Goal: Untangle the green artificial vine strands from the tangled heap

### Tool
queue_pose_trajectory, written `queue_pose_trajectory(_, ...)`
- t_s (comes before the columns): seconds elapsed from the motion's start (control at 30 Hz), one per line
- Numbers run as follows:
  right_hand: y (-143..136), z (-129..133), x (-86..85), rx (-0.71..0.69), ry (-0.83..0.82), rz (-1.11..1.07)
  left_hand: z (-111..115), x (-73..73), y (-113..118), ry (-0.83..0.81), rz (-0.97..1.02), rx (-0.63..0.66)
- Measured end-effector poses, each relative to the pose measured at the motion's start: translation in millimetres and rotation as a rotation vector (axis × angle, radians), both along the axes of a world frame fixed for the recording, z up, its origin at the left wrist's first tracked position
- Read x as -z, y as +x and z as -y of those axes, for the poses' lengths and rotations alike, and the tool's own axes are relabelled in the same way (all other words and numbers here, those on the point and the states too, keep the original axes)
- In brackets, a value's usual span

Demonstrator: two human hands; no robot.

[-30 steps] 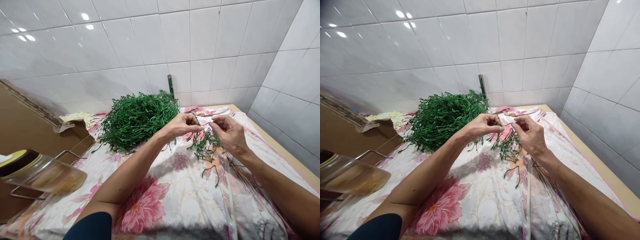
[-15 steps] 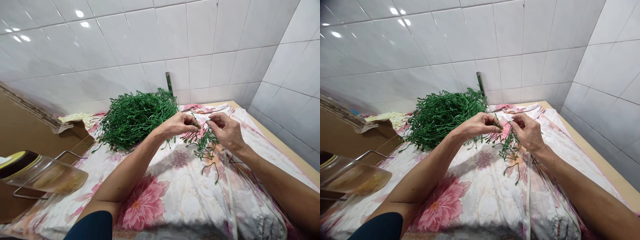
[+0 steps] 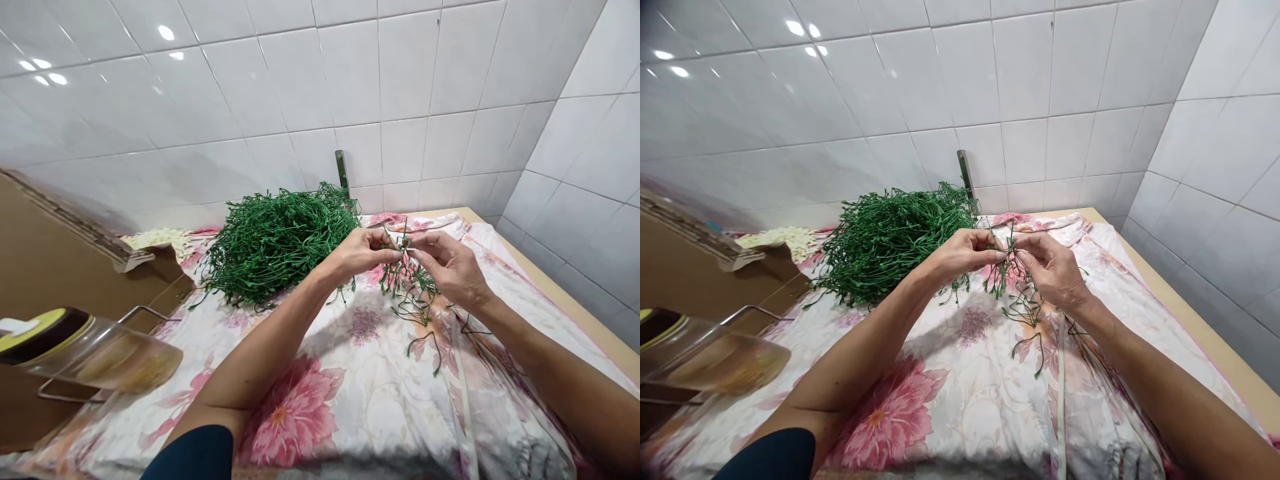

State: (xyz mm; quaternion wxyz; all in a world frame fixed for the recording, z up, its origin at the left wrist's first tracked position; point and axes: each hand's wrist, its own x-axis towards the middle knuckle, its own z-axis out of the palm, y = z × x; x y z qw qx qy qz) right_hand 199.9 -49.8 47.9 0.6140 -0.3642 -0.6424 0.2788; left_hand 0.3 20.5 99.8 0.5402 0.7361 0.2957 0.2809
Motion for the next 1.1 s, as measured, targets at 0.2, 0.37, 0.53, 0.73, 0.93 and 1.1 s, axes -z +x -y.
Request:
queue_pose_trajectory(0.2, 4, -7, 7.7, -0.041, -0.12, 0.183, 1, 6.0, 5, -0.311, 0.061, 0.04)
queue_pose_trajectory(0.37, 7, -5, 1.9, -0.065, -0.169, 0.17, 2, 14.8, 10, -0.348, 0.05, 0.029)
queue_pose_trajectory(0.53, 12, -1, -1.4, -0.003, -0.208, 0.167, 2, 23.9, 14, -0.348, 0.084, -0.001)
queue_pose_trajectory(0.73, 17, 2, -9.0, -0.014, -0.286, 0.115, 4, 30.2, 22, -0.318, 0.244, -0.071)
queue_pose_trajectory(0.93, 18, -9, -14.5, -0.062, -0.357, 0.246, 5, 29.9, 20, -0.337, 0.253, -0.096)
queue_pose_trajectory(1.1, 19, -14, -22.4, -0.03, -0.358, 0.259, 9, 24.8, 8, -0.316, 0.169, -0.1)
